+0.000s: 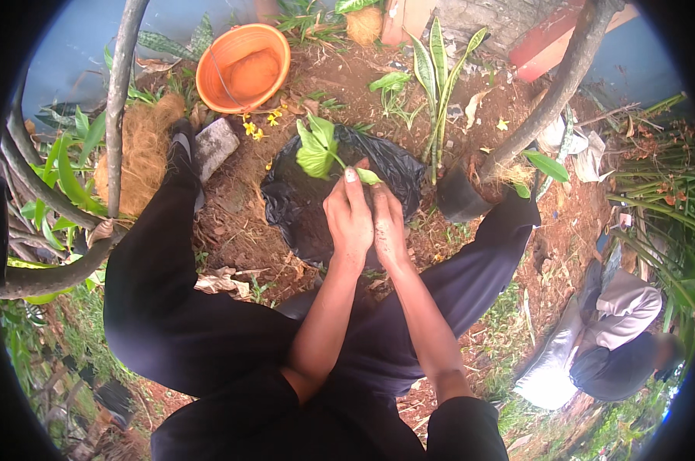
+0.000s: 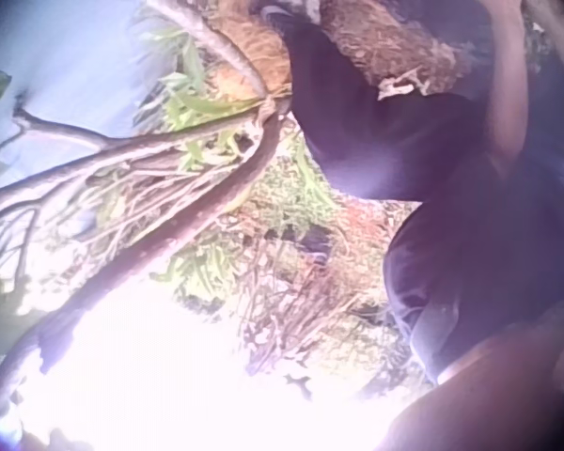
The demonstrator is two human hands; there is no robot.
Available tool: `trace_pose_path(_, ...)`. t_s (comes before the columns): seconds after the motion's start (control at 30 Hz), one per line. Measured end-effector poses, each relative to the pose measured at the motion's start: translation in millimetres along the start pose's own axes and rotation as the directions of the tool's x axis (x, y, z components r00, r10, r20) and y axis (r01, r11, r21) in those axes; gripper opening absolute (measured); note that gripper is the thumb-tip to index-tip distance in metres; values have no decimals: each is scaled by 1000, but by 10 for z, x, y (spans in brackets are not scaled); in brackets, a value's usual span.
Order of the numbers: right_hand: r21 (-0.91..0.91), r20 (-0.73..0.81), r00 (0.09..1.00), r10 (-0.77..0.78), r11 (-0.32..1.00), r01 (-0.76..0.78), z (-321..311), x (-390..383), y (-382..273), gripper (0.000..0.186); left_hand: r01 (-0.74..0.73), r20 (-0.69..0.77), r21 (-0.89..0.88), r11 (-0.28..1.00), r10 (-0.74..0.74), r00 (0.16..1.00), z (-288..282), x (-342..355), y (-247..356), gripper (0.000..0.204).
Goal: The person is potting a small plant into a black plastic bag filled with soil. They use their hands to pack soil around the plant's root ball, ensuring it is securely placed within the bag.
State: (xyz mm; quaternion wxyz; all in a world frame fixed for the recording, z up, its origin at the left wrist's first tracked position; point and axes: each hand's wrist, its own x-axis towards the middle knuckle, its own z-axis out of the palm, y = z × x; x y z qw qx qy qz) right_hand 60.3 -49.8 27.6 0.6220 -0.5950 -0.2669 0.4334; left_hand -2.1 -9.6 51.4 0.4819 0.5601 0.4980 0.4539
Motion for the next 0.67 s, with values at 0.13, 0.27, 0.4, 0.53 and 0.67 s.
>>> trace_pose_path(0.13,87,23,994,110,990,-112,20,-26,33,41,44,18,-38,998,-44,999,-40,7,6,40)
trace_pose_path(0.27,381,-6,972,233,900,-214,-26,15,49,41,126,202,-9,992,-121,972,-41,59,84,68)
trace_pose_path(0.4,596,33,927,373,737,-318,-68,44,-72,39,423,400,-474,772,-240,885,-182,181,-8,88)
trace_pose_path(0.53,562,-15,955,296,792,-237,-75,85,-17,43,202,438,-101,974,-139,888,-210,151,77,80)
trace_pose_path(0.67,498,-59,981,185,857,-132,-103,58,109,44,39,490,184,982,-126,862,-168,104,81,77)
